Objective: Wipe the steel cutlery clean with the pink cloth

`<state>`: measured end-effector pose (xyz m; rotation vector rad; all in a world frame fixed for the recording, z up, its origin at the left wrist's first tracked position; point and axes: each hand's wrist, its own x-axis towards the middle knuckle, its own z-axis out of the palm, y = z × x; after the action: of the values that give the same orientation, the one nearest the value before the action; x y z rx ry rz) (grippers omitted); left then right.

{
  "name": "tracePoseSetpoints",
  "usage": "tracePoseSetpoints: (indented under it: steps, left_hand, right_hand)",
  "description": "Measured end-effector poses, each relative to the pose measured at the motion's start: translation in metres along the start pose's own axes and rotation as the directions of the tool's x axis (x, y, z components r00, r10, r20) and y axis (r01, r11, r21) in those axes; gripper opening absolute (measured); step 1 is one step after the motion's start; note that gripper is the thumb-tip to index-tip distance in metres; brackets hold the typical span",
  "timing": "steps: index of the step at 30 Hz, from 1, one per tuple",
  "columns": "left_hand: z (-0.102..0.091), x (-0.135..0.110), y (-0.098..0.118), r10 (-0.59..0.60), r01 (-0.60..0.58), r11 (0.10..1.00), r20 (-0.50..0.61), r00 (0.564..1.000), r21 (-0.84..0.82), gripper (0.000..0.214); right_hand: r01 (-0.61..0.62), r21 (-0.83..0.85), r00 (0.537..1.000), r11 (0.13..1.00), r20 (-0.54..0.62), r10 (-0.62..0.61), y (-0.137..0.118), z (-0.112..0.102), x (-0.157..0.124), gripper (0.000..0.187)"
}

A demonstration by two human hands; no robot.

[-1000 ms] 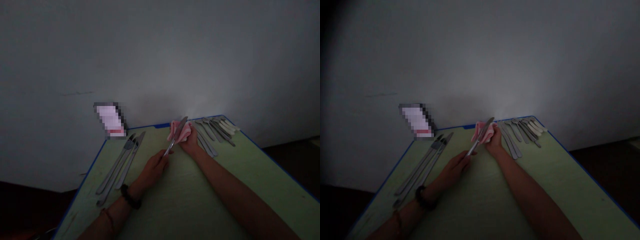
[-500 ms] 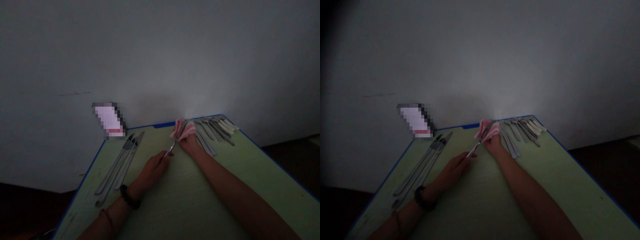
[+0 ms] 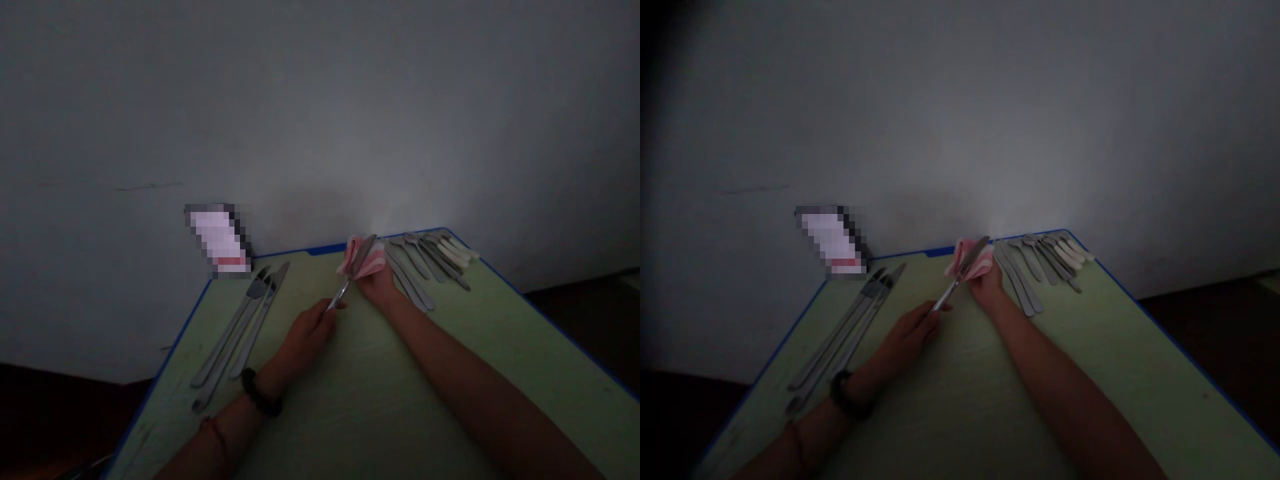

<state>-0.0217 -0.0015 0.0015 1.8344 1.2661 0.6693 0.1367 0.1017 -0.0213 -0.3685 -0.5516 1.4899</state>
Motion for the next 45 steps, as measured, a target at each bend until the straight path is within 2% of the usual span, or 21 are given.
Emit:
tracePoseSetpoints:
  steps: [4,8,11,13,16,18,22,29,33,37,40,45]
  left_hand:
    - [0.0,0.002,0.0,0.015,-0.005,0.995,-0.091,0.996,0.103,0.039]
    - [0.0,0.004,0.003,0.013,0.019,0.978,-0.15,0.989,0.207,0.04]
    - [0.001,0.005,0.005,0.026,0.017,0.969,-0.17,0.985,0.245,0.038]
    - [0.001,0.005,0.005,0.041,0.007,0.966,-0.179,0.983,0.258,0.037]
    - [0.002,0.003,0.005,0.057,-0.001,0.959,-0.188,0.98,0.285,0.036]
    - [0.004,0.003,0.005,0.051,0.012,0.949,-0.191,0.98,0.316,0.036]
    - [0.007,0.002,0.007,0.015,0.055,0.917,-0.171,0.985,0.394,0.035]
    - [0.009,0.001,0.004,0.018,0.046,0.871,-0.124,0.992,0.49,0.036]
    - [0.01,0.0,0.002,0.015,0.03,0.84,-0.078,0.997,0.542,0.037]
    - [0.009,-0.001,0.003,0.011,0.029,0.847,-0.071,0.997,0.531,0.037]
    - [0.007,0.0,0.003,0.022,0.008,0.851,-0.052,0.998,0.525,0.036]
    - [0.001,0.0,0.003,0.058,-0.072,0.871,0.043,0.997,0.486,0.036]
  right_hand:
    - [-0.057,0.132,0.998,0.99,0.007,0.056,-0.004,0.001,0.002,0.034]
    - [-0.085,0.231,0.99,0.969,-0.093,0.109,-0.009,0.001,0.002,0.032]
    - [-0.079,0.242,0.982,0.967,-0.146,0.117,-0.011,0.003,0.0,0.028]
    - [-0.081,0.225,0.984,0.971,-0.139,0.115,-0.011,0.005,-0.001,0.03]
    - [-0.089,0.206,0.994,0.974,-0.049,0.101,-0.011,0.005,0.0,0.03]
    - [-0.082,0.231,0.994,0.97,-0.046,0.095,-0.01,0.003,0.002,0.028]
    - [-0.077,0.29,0.983,0.954,-0.141,0.122,-0.008,-0.001,0.007,0.027]
    - [-0.084,0.22,0.991,0.972,-0.081,0.104,-0.006,0.001,0.008,0.026]
    - [-0.192,0.216,0.98,0.957,-0.013,0.2,-0.008,0.007,0.004,0.027]
    - [-0.297,0.194,0.954,0.935,0.028,0.297,-0.008,0.009,0.0,0.03]
    - [-0.257,0.213,0.964,0.943,-0.013,0.266,-0.006,0.005,0.002,0.029]
    - [-0.119,0.214,0.974,0.97,-0.166,0.156,-0.005,-0.003,0.007,0.027]
